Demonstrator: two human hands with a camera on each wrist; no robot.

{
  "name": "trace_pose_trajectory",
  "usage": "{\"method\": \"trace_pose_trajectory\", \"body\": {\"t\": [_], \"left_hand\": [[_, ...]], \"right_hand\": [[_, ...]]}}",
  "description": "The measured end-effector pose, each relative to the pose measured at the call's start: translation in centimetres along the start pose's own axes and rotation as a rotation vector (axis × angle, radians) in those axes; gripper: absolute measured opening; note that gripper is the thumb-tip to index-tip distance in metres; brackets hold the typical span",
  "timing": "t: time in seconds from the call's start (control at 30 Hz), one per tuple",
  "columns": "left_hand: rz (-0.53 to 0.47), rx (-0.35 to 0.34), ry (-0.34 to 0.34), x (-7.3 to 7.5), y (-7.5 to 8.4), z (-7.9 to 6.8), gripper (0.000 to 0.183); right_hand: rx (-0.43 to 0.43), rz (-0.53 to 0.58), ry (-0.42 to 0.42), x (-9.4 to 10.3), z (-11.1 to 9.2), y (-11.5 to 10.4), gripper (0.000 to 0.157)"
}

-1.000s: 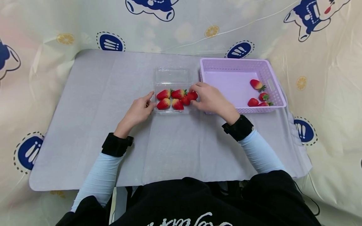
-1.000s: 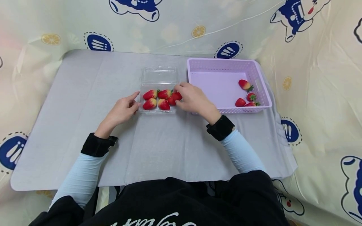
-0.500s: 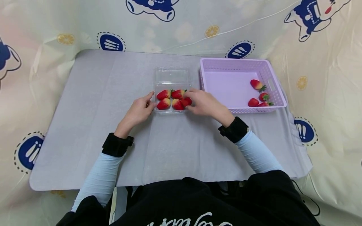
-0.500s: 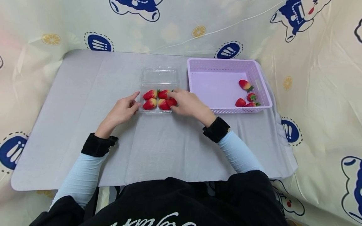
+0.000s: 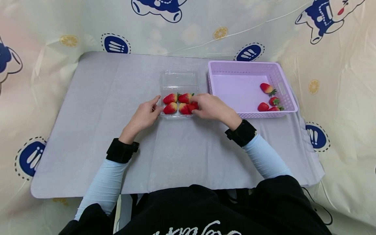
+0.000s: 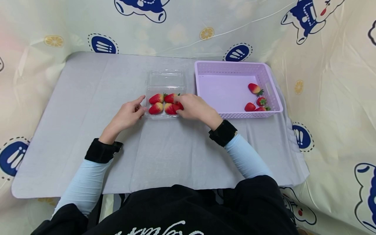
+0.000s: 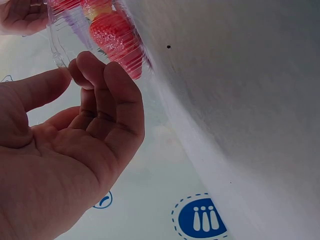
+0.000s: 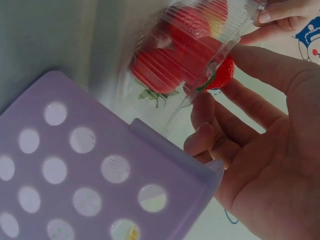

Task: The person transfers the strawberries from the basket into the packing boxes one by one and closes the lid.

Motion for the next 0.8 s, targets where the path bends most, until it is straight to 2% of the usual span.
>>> {"method": "trace_pose_trajectory", "body": {"t": [0.27,0.47,0.6,0.8], "left_hand": [[0.004,-0.005,0.000,0.05,-0.01,0.08,0.062],[-0.003,0.001,-0.008,0.08,0.01,0.04,0.063],[-0.006,0.001,-0.008,0.16,0.08,0.08,0.063],[-0.004,0.006,-0.016,0.15,0.08,0.08,0.064]], "right_hand": [[-0.011,0.032,-0.017,0.09,0.08,0.01,0.036],[0.002,0.028,-0.044,0.16,-0.07,-0.10,0.018],[0.022,0.030,-0.040,0.15,-0.11,0.02,0.013],[0.039,0.025,-0.042,0.01,-0.04,0.17,0.018]]}}
Point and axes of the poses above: each hand's wrist, its own z-axis towards the middle knuckle, its own x-axis out of the back of the hand, y = z × x, the point moved 1 cm from there along z, towards the middle knuckle, and after that the axes turned 11 degrees about x, right-handed, at the moved point
